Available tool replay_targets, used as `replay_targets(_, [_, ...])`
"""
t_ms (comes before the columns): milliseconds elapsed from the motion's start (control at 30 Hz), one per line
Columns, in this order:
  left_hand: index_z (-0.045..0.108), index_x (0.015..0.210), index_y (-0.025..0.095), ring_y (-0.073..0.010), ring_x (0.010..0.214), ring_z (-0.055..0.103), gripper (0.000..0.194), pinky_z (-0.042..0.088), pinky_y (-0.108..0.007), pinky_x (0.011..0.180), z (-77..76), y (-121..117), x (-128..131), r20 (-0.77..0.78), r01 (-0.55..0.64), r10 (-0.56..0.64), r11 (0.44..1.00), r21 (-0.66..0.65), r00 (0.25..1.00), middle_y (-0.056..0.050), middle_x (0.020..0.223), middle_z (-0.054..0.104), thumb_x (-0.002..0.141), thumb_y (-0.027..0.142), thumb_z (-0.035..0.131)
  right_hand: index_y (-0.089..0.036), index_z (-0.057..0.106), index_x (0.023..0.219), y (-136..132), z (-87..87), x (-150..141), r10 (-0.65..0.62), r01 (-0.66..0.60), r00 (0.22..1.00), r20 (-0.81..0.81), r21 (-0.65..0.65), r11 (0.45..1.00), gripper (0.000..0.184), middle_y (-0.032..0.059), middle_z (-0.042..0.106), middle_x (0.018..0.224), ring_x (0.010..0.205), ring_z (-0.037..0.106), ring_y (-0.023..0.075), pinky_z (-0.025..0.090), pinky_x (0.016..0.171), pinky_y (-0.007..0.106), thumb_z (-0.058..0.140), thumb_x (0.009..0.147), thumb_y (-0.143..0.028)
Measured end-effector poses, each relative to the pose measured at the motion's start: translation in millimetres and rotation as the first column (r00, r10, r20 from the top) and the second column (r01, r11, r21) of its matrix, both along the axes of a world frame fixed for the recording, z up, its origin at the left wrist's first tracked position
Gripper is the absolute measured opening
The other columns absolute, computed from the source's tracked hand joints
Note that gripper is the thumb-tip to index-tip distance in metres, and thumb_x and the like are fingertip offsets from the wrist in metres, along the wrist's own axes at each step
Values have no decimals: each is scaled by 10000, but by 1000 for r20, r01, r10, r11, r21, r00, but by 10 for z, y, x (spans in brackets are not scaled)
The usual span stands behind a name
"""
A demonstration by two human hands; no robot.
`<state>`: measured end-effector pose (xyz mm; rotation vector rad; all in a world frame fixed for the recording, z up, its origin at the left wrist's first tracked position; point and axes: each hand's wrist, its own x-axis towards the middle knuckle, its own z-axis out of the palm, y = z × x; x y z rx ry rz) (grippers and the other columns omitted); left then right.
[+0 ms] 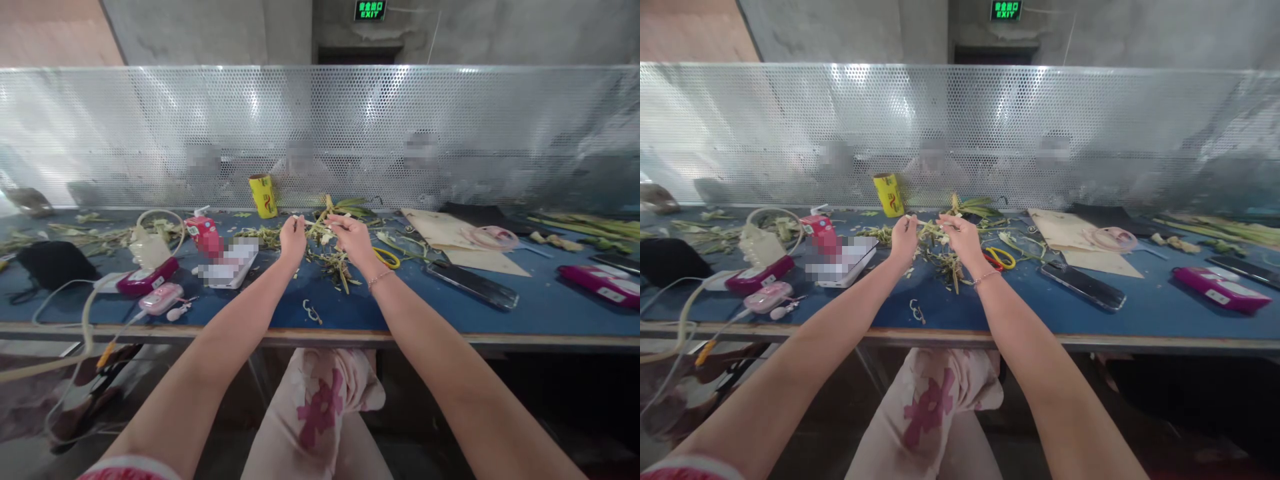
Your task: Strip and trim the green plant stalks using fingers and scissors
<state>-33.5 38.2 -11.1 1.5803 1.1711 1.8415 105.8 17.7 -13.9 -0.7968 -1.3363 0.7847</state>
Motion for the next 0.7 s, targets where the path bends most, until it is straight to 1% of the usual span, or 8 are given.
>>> replay_targets(167, [346,576,191,-92,513,350,346,276,-223,524,0,3,-15,-63,-25,27,999,34,998,45,497,284,847,392,421,-208,623,1038,50,-33,29,-3,3,1000,-21,11,1000,362,47,649,1043,361,290,-3,280,350,197,589,701,-335])
replay_targets(267, [331,583,191,-88,506,333,350,266,-228,530,12,-17,-13,-124,-32,41,997,74,991,45,504,289,852,399,413,-204,617,1038,39,-35,38,-24,24,1000,14,16,1000,360,39,661,939,356,291,8,268,351,199,541,749,-403])
replay_targets(333, [315,591,192,-85,503,324,349,258,-232,531,23,-37,-11,-162,-53,69,993,101,984,45,516,302,857,400,407,-201,613,1047,11,-27,34,-51,50,994,93,9,999,396,41,656,866,385,370,37,316,380,211,485,782,-466])
replay_targets(433, [289,602,196,-84,494,323,344,252,-238,530,39,-73,-12,-209,-81,106,989,122,972,43,521,312,864,391,397,-197,615,1036,-31,-20,17,-118,103,958,261,72,992,423,56,645,862,583,543,118,436,534,258,450,799,-506])
replay_targets(500, [275,608,200,-85,484,319,339,249,-240,530,48,-99,-12,-242,-91,120,987,129,963,46,512,304,865,383,399,-198,620,1019,-42,-24,8,-188,142,906,380,144,979,398,53,642,834,690,572,154,455,646,292,448,810,-489])
replay_targets(567, [279,619,202,-85,475,317,320,249,-240,529,54,-124,-7,-280,-94,128,987,132,951,49,504,303,868,367,392,-199,618,1013,-39,-32,1,-239,171,858,455,186,968,370,49,642,807,719,579,167,448,703,315,421,833,-455])
replay_targets(633, [299,635,203,-86,473,329,288,255,-236,529,56,-147,4,-317,-81,119,988,130,941,49,503,321,872,345,380,-195,611,1004,-30,-34,-7,-244,175,857,455,188,966,348,54,645,848,728,589,168,449,717,320,384,854,-412])
replay_targets(700, [316,642,202,-84,476,352,271,267,-229,528,53,-164,24,-335,-46,83,992,118,938,48,507,345,866,336,386,-186,604,984,-25,-29,-19,-213,159,882,420,159,974,314,59,640,883,687,596,158,458,690,313,380,856,-366])
